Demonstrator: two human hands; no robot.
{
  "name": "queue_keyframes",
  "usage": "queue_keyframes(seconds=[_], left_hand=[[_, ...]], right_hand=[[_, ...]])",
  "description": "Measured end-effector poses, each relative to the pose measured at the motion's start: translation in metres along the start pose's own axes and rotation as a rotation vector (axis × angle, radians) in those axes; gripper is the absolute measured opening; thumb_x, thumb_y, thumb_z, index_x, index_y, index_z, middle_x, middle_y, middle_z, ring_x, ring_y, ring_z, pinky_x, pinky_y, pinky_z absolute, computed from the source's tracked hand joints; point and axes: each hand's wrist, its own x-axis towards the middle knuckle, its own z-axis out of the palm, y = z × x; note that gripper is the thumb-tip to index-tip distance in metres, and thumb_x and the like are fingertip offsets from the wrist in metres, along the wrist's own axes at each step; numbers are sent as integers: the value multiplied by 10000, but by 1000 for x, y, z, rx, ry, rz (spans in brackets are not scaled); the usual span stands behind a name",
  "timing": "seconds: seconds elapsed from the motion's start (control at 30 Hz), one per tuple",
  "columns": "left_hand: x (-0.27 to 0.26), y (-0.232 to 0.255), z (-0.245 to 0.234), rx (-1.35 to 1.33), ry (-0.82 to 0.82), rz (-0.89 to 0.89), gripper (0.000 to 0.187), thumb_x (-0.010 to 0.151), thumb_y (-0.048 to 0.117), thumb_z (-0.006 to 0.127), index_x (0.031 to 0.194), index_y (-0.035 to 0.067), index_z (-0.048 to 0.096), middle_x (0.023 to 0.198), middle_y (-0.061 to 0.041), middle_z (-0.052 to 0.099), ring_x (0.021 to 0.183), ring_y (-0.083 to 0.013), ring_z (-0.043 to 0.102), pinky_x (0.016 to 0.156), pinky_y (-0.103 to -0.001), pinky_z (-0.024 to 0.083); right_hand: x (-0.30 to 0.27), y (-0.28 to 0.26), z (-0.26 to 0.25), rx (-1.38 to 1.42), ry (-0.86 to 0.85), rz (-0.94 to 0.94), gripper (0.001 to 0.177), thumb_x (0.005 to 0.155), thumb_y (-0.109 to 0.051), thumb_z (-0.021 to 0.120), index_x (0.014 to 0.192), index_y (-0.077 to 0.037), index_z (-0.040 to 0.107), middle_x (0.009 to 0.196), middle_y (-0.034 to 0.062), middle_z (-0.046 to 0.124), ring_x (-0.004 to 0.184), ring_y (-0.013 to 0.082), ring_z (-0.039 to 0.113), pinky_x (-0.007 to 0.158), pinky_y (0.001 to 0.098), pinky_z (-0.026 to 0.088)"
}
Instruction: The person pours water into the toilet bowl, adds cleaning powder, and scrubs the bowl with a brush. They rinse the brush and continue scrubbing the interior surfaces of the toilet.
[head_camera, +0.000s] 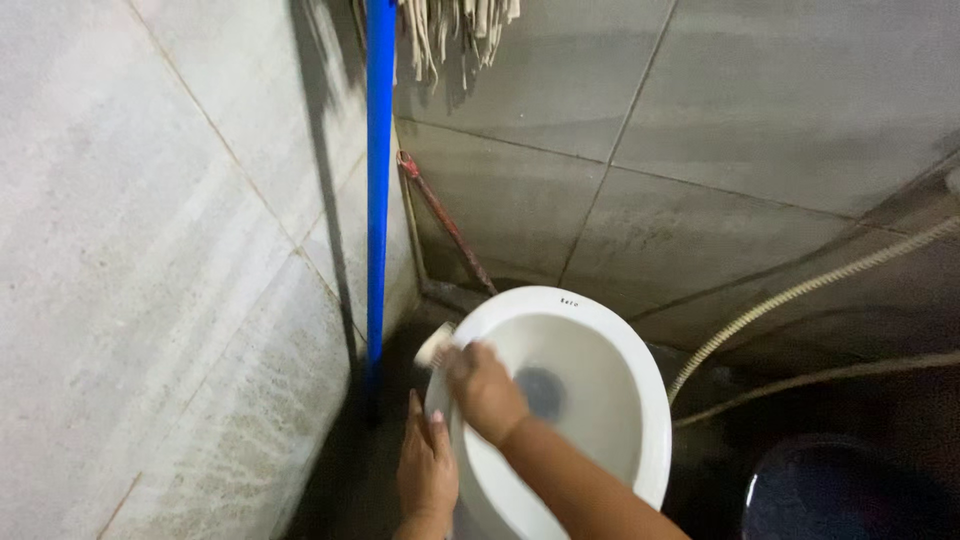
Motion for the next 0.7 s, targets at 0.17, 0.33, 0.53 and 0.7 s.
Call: queue_keyframes(seconds=[0.17,0.33,0.53,0.7], left_hand=[[-4,-4,4,-15,27,28,714,1011,497,274,1586,73,254,1560,-206,423,1373,-378,502,1104,-420,445],[-3,-8,5,-57,-49,-55,717,997,499,269,1592,100,237,1569,-190,414,1344,-373,539,1101,-406,474],[4,-10,5,-187,-46,-36,755,990,558,248,1599,112,263,1569,-182,426,1386,-375,500,1110,-412,446],[3,-21,10,-252,-18,62,751,1014,573,241,1575,77,307,1605,-201,373,1451,-371,421,1167,-413,357]], right_hand=[[6,40,-35,403,-225,330,355,1076,-206,437,1075,24,707,1118,220,735,1087,270,671,1016,344,443],[57,73,-95,-510,156,286,370,947,-323,510,1247,-133,615,996,214,684,831,326,666,715,432,539],[-9,26,1,-124,-45,-185,448,1040,-391,558,1128,46,601,1015,250,635,972,384,629,878,459,550],[31,74,-34,882,19,359,356,1073,-222,472,1083,93,637,947,238,691,881,361,641,787,419,561]])
